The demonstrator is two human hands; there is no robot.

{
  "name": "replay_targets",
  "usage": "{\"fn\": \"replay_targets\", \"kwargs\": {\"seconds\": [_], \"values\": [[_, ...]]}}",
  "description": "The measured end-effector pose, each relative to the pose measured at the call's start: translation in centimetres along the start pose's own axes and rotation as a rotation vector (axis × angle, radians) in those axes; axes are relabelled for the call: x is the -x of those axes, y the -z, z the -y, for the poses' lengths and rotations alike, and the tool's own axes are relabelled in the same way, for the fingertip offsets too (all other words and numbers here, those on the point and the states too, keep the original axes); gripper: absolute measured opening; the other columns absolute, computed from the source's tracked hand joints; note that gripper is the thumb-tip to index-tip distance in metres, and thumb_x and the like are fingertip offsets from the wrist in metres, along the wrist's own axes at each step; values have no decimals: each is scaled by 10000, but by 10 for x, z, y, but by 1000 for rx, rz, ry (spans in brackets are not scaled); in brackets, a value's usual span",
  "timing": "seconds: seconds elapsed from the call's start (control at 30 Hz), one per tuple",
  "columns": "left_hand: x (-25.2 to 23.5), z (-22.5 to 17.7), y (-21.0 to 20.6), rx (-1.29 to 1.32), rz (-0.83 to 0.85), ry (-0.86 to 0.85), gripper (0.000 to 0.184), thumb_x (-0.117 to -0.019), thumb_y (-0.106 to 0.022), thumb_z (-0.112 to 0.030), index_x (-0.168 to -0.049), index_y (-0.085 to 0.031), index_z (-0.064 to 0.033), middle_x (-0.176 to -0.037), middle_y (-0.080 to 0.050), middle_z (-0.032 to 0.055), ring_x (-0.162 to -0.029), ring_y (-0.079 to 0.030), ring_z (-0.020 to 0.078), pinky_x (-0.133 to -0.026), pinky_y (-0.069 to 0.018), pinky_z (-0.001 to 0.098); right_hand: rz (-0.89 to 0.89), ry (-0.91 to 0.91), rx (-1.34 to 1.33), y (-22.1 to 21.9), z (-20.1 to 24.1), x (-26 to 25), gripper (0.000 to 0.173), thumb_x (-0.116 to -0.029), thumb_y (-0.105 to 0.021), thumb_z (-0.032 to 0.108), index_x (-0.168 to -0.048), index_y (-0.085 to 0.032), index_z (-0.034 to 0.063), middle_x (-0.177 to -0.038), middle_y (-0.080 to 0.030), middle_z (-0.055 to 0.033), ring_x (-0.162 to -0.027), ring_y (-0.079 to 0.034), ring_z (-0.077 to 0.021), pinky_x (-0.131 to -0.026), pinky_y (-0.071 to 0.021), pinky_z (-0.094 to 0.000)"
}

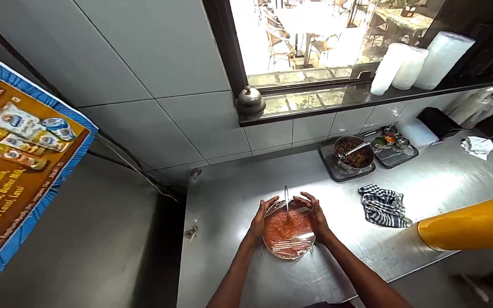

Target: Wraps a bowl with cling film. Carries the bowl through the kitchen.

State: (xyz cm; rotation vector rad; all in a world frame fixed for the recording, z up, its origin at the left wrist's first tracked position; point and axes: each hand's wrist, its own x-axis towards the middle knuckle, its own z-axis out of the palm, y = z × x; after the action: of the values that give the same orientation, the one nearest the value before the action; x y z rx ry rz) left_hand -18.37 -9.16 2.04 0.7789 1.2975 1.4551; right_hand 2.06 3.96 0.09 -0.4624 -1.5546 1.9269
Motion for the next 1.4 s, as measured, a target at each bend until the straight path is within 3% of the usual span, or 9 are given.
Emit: {"fn": "replay_targets", "kwargs": {"seconds": [0.13, 0.27, 0.4, 0.5, 0.63, 0.83, 1.1, 1.23, 1.4], "values": [[5, -2, -1, 72, 0, 103, 748, -1069, -97, -607, -1429, -588, -172, -1358, -665, 68, -1255, -624, 211, -1069, -517, 456, 37, -138, -102, 0, 2, 1, 844, -965, -139, 799, -1523, -461, 255, -1414, -615, -89, -1202, -638, -267, -959, -558, -501], [5, -2, 0, 69, -4, 190, 718, -1062, -154, -632, -1412, -603, -194, -1306, -695, 67, -1210, -654, 219, -1029, -542, 472, 144, -211, -71, 4, 6, 1, 831, -986, -103, 769, -1486, -517, 251, -1388, -628, -84, -1207, -633, -247, -982, -548, -498], [11, -1, -1, -291, -125, -50, 598, -1110, -168, -494, -1476, -544, -207, -1409, -633, 0, -1285, -600, 159, -1094, -493, 449, 266, -279, 287, 14, 35, -10, 734, -1058, -108, 648, -1481, -533, 224, -1412, -631, -21, -1276, -599, -170, -1078, -495, -468], [27, -3, -2, -493, -387, -247, 490, -1118, -267, -377, -1442, -569, -168, -1378, -652, 15, -1279, -607, 160, -1106, -488, 447, 100, -93, 440, 2, 75, -1, 623, -1105, -179, 502, -1482, -523, 144, -1450, -604, -31, -1339, -552, -175, -1137, -439, -450], [48, 35, -18, -176, -385, -240, 445, -1122, -312, -311, -1499, -520, -199, -1506, -553, -12, -1365, -536, 162, -1141, -463, 415, -8, -28, 127, 0, 34, 29, 832, -1002, -101, 741, -1567, -396, 206, -1540, -523, -33, -1400, -502, -229, -1131, -448, -479], [59, 43, -52, 289, -460, -232, 611, -1110, -160, -490, -1520, -494, -183, -1508, -551, 50, -1391, -516, 227, -1143, -450, 479, -98, -173, -300, -22, 7, 41, 934, -928, -67, 833, -1513, -501, 248, -1452, -593, -91, -1313, -576, -258, -1057, -508, -510], [69, 0, -69, 573, -496, -158, 560, -1103, -273, -501, -1487, -508, -168, -1418, -609, 120, -1299, -594, 266, -1070, -508, 527, -16, -160, -401, -31, 44, 25, 967, -920, -73, 846, -1510, -515, 219, -1449, -596, -104, -1307, -584, -254, -1071, -503, -504], [70, -12, -74, 713, -478, -153, 530, -1104, -314, -462, -1469, -519, -137, -1390, -621, 153, -1276, -609, 287, -1059, -509, 546, -85, -252, -493, -40, 54, 21, 982, -895, -105, 876, -1419, -604, 213, -1309, -687, -115, -1191, -662, -243, -1011, -547, -498], [62, -30, -70, 810, -510, -151, 549, -1098, -310, -488, -1429, -543, -118, -1346, -643, 162, -1244, -628, 294, -1032, -519, 560, 3, -333, -283, -33, 67, 6, 1005, -877, -48, 883, -1431, -589, 243, -1346, -674, -50, -1245, -624, -204, -1049, -518, -487]]}}
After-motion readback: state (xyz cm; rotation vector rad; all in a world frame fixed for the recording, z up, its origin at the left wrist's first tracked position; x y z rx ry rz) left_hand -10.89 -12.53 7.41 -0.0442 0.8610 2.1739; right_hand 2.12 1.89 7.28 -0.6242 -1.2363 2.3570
